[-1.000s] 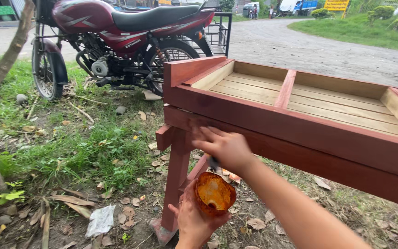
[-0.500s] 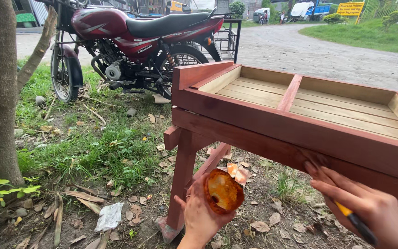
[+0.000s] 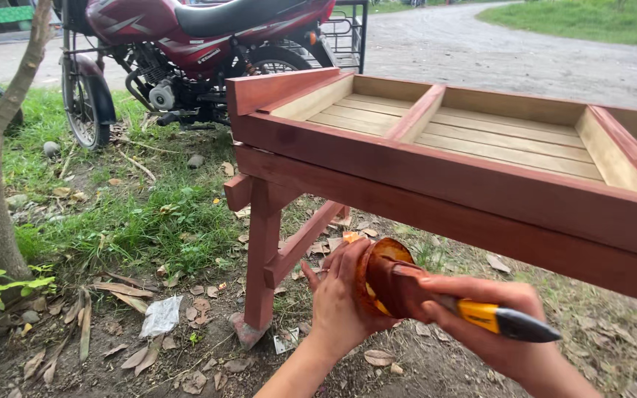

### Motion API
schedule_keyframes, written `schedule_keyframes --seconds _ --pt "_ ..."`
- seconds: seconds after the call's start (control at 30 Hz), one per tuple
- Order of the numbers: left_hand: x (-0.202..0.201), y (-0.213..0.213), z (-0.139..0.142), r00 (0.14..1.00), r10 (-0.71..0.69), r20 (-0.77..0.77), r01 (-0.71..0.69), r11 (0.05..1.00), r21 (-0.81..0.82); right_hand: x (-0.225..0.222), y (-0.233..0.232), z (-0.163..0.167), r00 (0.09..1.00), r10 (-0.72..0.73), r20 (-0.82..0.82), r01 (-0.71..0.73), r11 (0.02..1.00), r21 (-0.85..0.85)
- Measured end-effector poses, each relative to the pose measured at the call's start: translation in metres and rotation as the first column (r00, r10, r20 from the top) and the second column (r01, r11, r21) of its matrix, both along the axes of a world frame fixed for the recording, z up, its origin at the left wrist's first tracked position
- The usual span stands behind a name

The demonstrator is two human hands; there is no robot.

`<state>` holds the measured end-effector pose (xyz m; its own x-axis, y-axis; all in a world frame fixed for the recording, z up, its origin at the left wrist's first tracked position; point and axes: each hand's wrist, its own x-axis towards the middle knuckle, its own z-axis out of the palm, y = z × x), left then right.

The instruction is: The person applies reddish-brown wood stain to a slatted wooden bench frame using a brush, holding a cut plastic bottle of stain in one hand. They brush the apron, legs, and edges of the frame, moving around the piece to coat different surfaces.

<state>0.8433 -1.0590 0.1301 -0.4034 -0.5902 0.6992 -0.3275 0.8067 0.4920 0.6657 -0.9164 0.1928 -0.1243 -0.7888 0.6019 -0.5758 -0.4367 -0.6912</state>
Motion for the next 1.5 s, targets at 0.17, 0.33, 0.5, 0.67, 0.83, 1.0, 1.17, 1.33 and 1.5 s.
schedule_keyframes --seconds 0.17,0.33,0.5,0.67,0.83,1.0,1.17,1.33,1.5 --pt "-0.007 0.014 0.007 0.995 -0.052 -0.087 0.031 0.974 -0.223 0.007 0.001 0.000 0.987 -0.021 -0.161 0.005 0.995 -0.102" --pt "-0.009 0.020 0.006 0.988 -0.119 -0.099 0.067 0.903 -0.424 0.010 0.000 -0.004 0.972 -0.077 -0.222 0.070 0.997 -0.042" --pt "-0.003 0.015 0.012 0.985 -0.121 -0.121 0.046 0.869 -0.493 0.018 -0.003 -0.007 0.957 -0.110 -0.270 0.091 0.992 -0.083" --pt "0.004 0.004 0.018 0.988 -0.106 -0.115 0.026 0.836 -0.548 0.018 -0.013 -0.019 0.946 -0.108 -0.304 0.044 0.977 -0.209" --pt "0.012 -0.010 0.009 0.999 0.011 -0.034 -0.030 0.771 -0.636 0.019 -0.029 -0.033 0.981 0.045 -0.187 -0.065 0.993 -0.099" --pt "0.015 -0.030 -0.005 0.997 0.063 -0.046 -0.076 0.920 -0.385 0.024 -0.058 -0.020 0.937 0.213 -0.276 -0.231 0.972 -0.036" --pt "0.022 -0.069 0.002 0.971 0.044 -0.235 -0.046 0.999 -0.003 0.025 -0.099 0.021 0.815 0.168 -0.555 -0.286 0.949 -0.132" --pt "0.029 -0.114 0.020 0.930 0.083 -0.359 0.036 0.949 0.312 0.022 -0.143 0.055 0.557 -0.099 -0.825 -0.225 0.938 -0.265" --pt "0.047 -0.143 0.014 0.913 0.185 -0.363 0.016 0.874 0.485 0.030 -0.209 0.047 0.341 -0.244 -0.908 -0.192 0.927 -0.322"
